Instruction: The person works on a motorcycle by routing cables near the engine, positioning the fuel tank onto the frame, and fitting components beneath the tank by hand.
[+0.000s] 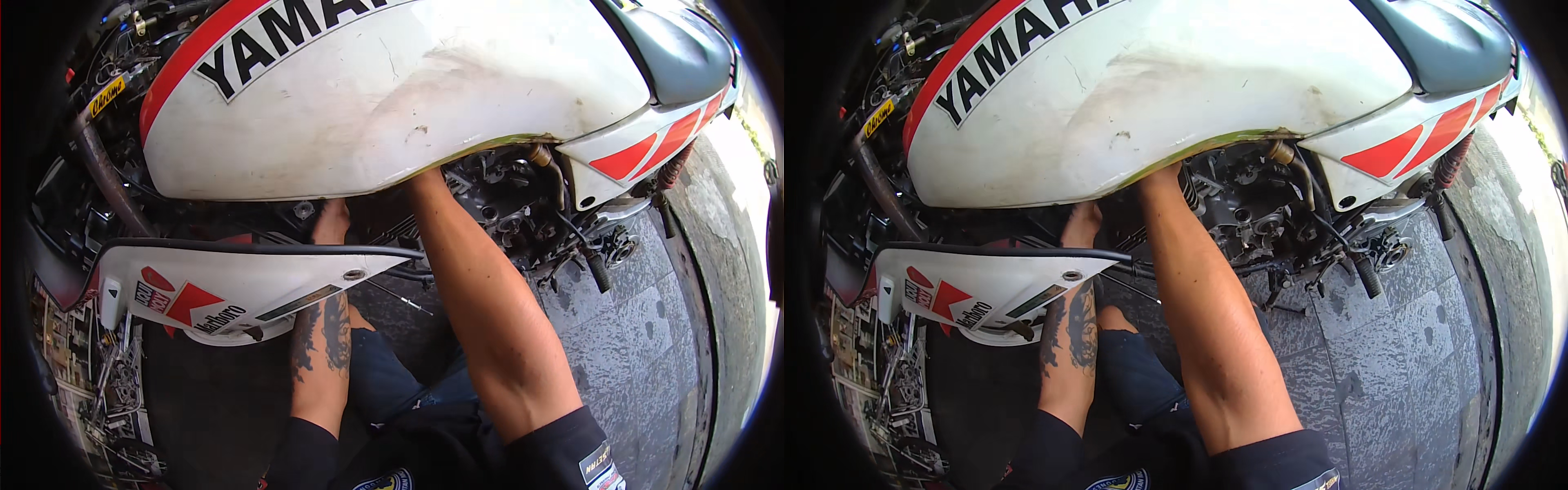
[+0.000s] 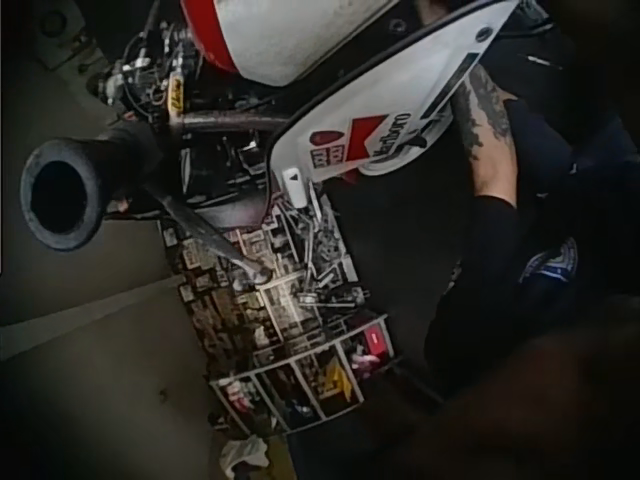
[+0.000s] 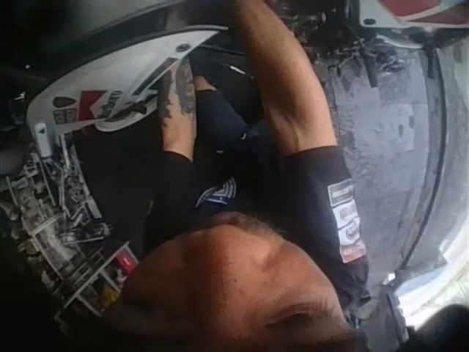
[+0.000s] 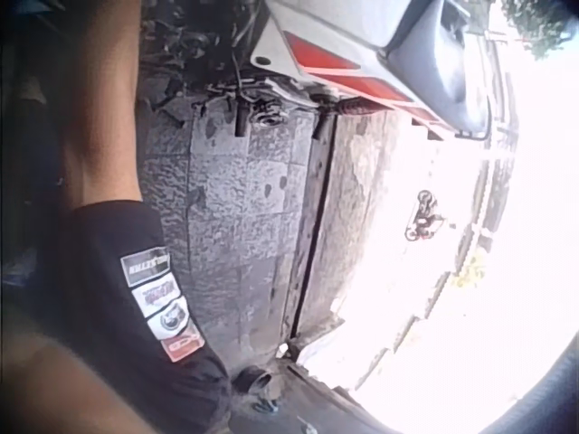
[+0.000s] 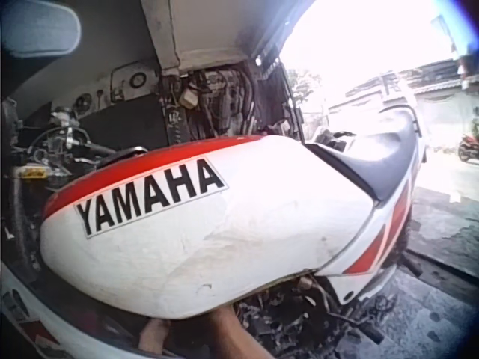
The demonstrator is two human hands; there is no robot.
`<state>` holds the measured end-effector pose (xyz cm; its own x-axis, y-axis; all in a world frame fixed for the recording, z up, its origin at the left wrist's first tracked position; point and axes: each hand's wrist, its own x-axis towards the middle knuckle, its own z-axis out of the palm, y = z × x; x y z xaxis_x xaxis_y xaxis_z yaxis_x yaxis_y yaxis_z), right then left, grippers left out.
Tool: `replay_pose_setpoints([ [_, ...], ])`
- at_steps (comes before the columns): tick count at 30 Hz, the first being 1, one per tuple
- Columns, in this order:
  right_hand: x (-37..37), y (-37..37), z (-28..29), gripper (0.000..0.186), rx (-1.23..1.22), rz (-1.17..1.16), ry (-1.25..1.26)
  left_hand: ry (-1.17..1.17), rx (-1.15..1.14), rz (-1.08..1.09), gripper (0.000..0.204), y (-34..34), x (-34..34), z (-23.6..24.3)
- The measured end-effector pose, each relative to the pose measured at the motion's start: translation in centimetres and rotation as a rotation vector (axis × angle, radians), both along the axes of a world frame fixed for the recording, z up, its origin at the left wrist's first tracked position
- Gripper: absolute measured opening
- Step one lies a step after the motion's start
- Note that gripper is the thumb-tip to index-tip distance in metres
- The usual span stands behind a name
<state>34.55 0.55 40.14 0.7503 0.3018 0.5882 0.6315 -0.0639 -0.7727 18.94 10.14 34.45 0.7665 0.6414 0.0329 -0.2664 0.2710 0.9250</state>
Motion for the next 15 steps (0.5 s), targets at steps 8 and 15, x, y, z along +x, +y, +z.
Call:
replay_pose_setpoints([
  [8, 0.0, 0.4, 0.1, 0.054, 0.033, 0.015, -0.040, -0.002, 0.004, 0.019, 0.032, -0.5, -0.3, 0.0],
  [15, 0.0, 0.2, -0.5, 0.052, 0.040, 0.020, -0.092, -0.018, 0.014, 0.021, 0.034, -0.6, 0.2, 0.2],
])
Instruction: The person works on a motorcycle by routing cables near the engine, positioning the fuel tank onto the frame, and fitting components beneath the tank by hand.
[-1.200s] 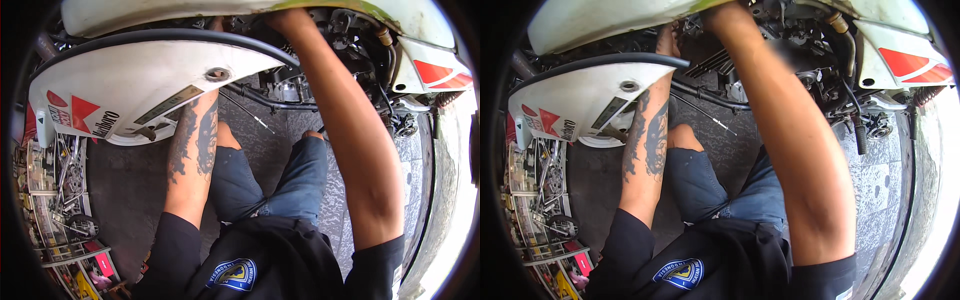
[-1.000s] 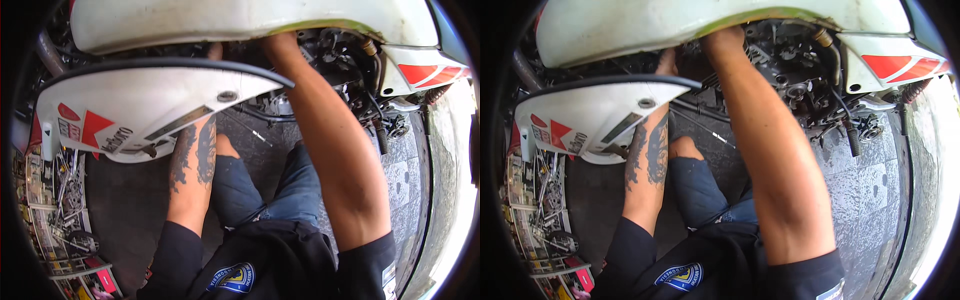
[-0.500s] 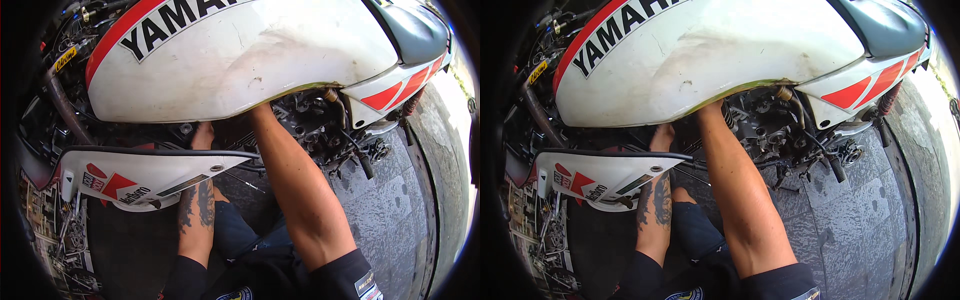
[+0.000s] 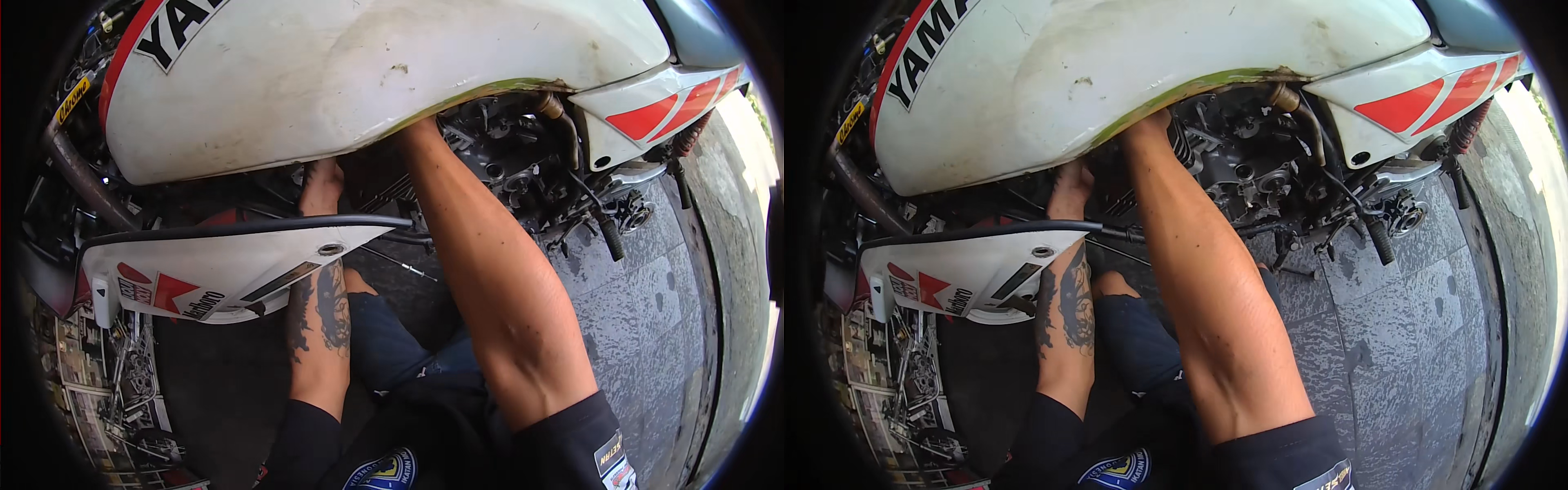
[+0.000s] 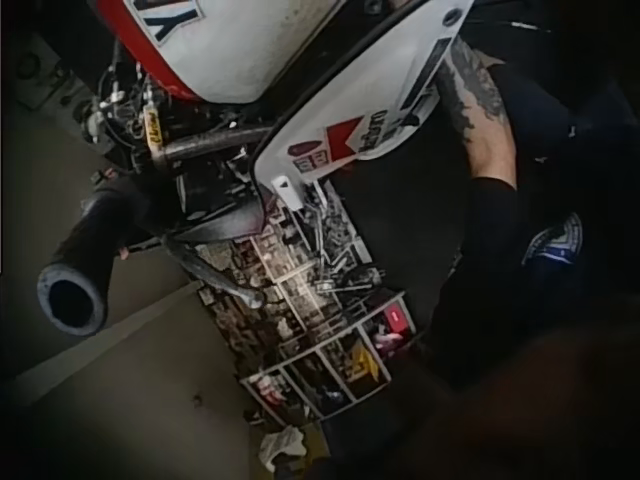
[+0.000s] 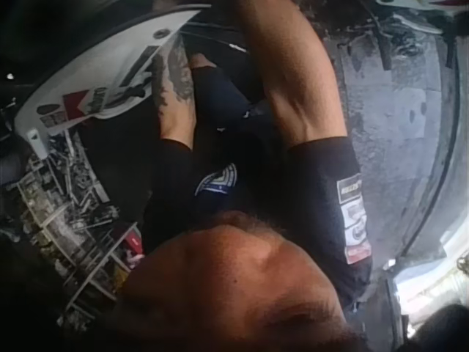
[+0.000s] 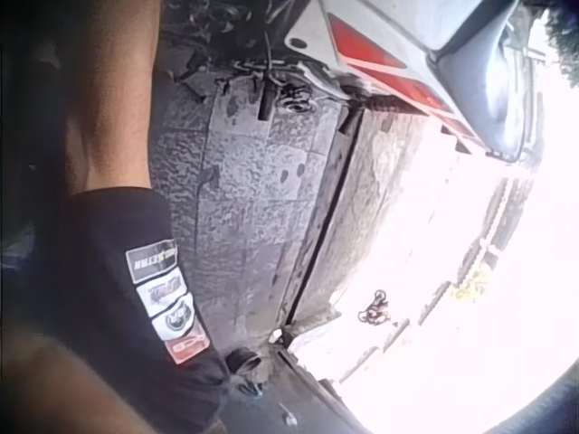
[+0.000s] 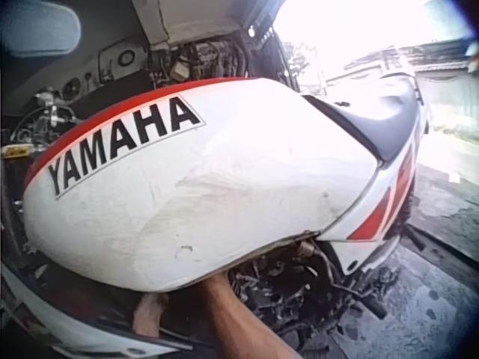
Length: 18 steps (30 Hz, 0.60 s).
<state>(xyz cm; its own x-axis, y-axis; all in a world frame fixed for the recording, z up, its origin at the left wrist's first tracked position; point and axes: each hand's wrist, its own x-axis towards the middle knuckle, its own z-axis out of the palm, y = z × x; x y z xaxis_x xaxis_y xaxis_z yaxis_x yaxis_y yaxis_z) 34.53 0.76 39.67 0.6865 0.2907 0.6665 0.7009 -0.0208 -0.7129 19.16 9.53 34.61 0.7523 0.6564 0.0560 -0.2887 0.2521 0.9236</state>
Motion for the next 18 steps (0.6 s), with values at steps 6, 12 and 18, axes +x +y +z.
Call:
replay_pose_setpoints([
  [6, -0.2, -0.5, -0.3, 0.050, 0.007, 0.000, -0.032, 0.002, 0.003, -0.012, 0.036, -0.2, 0.1, -0.2],
  [12, -0.7, -0.6, -0.2, 0.048, 0.038, 0.013, -0.151, -0.023, -0.003, -0.013, 0.038, -0.1, 0.2, -0.1],
  [18, -4.7, -5.0, 0.0, 0.043, -0.189, 0.098, -0.132, -0.059, -0.025, -0.032, 0.040, -0.2, 0.3, -1.0],
])
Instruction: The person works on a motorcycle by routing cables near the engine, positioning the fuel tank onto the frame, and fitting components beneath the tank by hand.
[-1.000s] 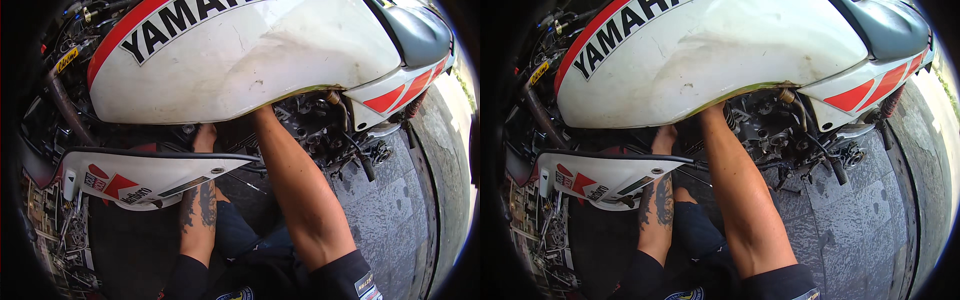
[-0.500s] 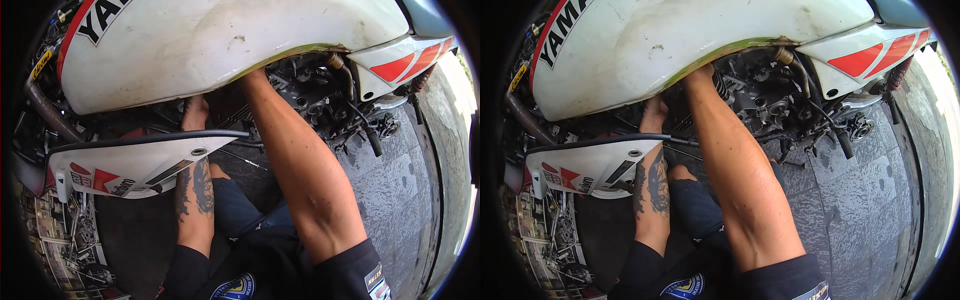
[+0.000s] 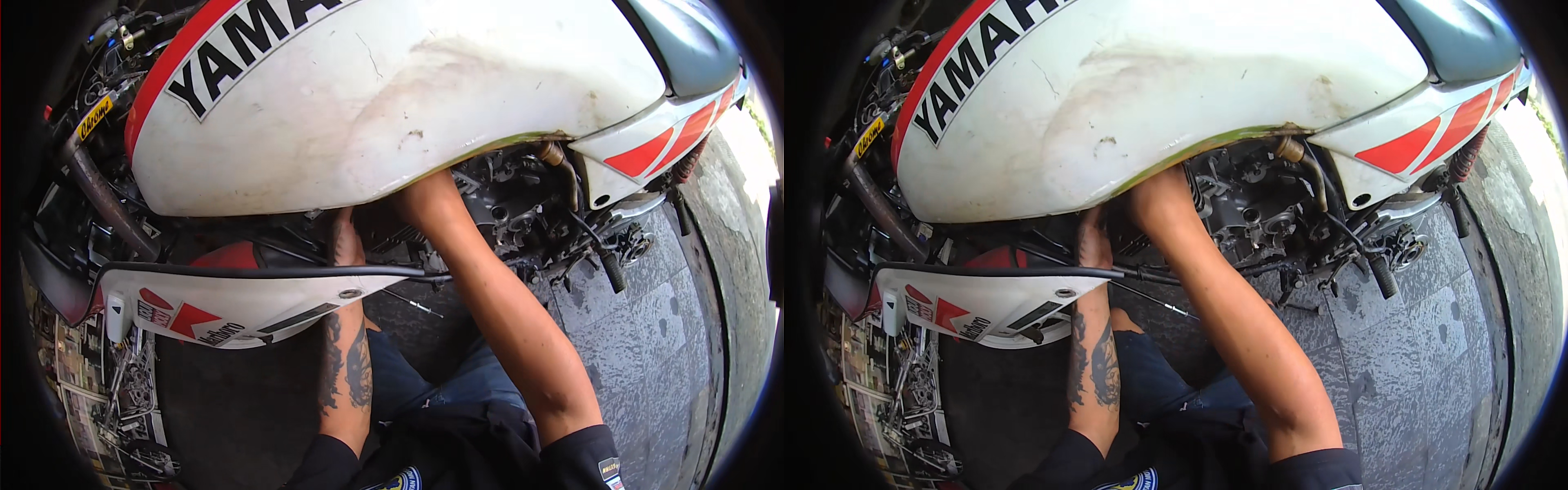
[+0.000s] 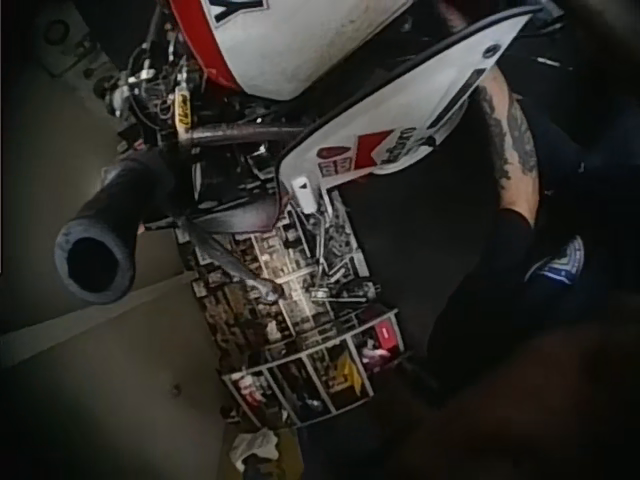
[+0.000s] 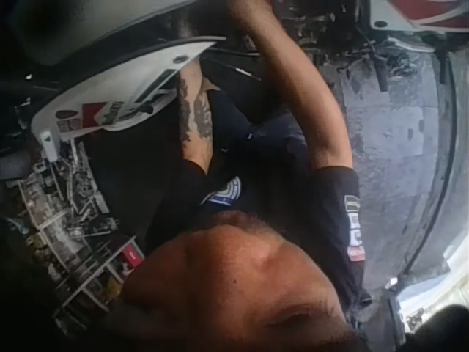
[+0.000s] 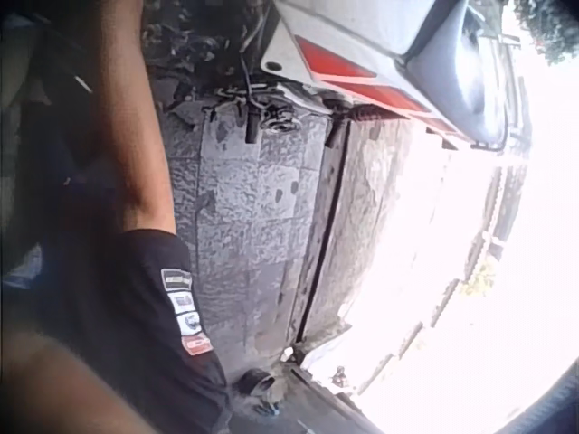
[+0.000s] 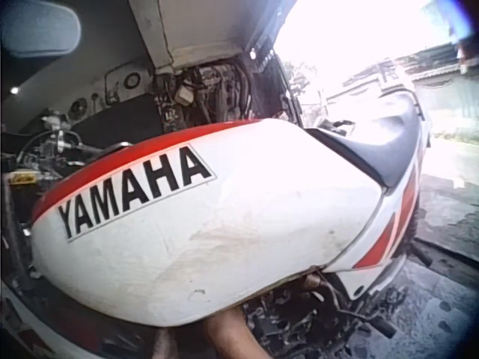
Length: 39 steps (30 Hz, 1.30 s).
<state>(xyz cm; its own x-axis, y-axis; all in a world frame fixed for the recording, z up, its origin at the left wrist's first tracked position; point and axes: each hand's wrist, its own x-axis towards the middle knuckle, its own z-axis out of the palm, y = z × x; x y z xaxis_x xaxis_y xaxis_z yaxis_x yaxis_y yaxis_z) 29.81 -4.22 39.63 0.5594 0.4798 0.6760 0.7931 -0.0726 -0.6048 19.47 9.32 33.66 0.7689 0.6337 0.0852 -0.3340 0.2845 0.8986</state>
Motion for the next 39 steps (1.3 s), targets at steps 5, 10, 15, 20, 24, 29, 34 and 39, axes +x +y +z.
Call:
replay_pose_setpoints([
  [5, -2.3, -4.2, -0.4, 0.033, -0.033, -0.151, -0.115, -0.010, -0.017, -0.016, 0.041, -0.5, 0.4, 0.2],
  [10, -2.3, -4.7, 0.4, 0.033, 0.001, -0.098, -0.038, -0.011, -0.013, -0.010, 0.043, -0.1, 0.7, 0.3],
  [15, -1.3, -4.8, 0.6, 0.026, -0.172, -0.061, -0.002, -0.022, -0.015, -0.002, 0.045, 0.0, 1.1, -0.1],
  [20, -3.3, -3.9, 1.8, 0.020, -0.338, -0.022, -0.257, -0.036, -0.009, 0.002, 0.047, 0.1, 0.9, -0.4],
  [24, -3.5, -3.6, 1.6, 0.011, -0.623, -0.013, -0.317, -0.037, -0.019, -0.041, 0.050, 0.4, 0.7, -0.4],
  [29, -3.0, -2.2, 0.0, 0.011, -0.523, -0.013, -0.366, -0.046, -0.040, -0.116, 0.053, 0.7, 0.5, -0.9],
  [34, -2.4, -1.9, -0.4, 0.012, -0.482, -0.003, -0.443, -0.013, -0.043, -0.081, 0.050, -0.4, 0.6, 0.7],
  [39, -1.8, -2.6, 0.1, 0.011, -0.537, 0.025, -0.406, 0.012, 0.006, -0.135, 0.040, -1.0, 1.5, 0.9],
])
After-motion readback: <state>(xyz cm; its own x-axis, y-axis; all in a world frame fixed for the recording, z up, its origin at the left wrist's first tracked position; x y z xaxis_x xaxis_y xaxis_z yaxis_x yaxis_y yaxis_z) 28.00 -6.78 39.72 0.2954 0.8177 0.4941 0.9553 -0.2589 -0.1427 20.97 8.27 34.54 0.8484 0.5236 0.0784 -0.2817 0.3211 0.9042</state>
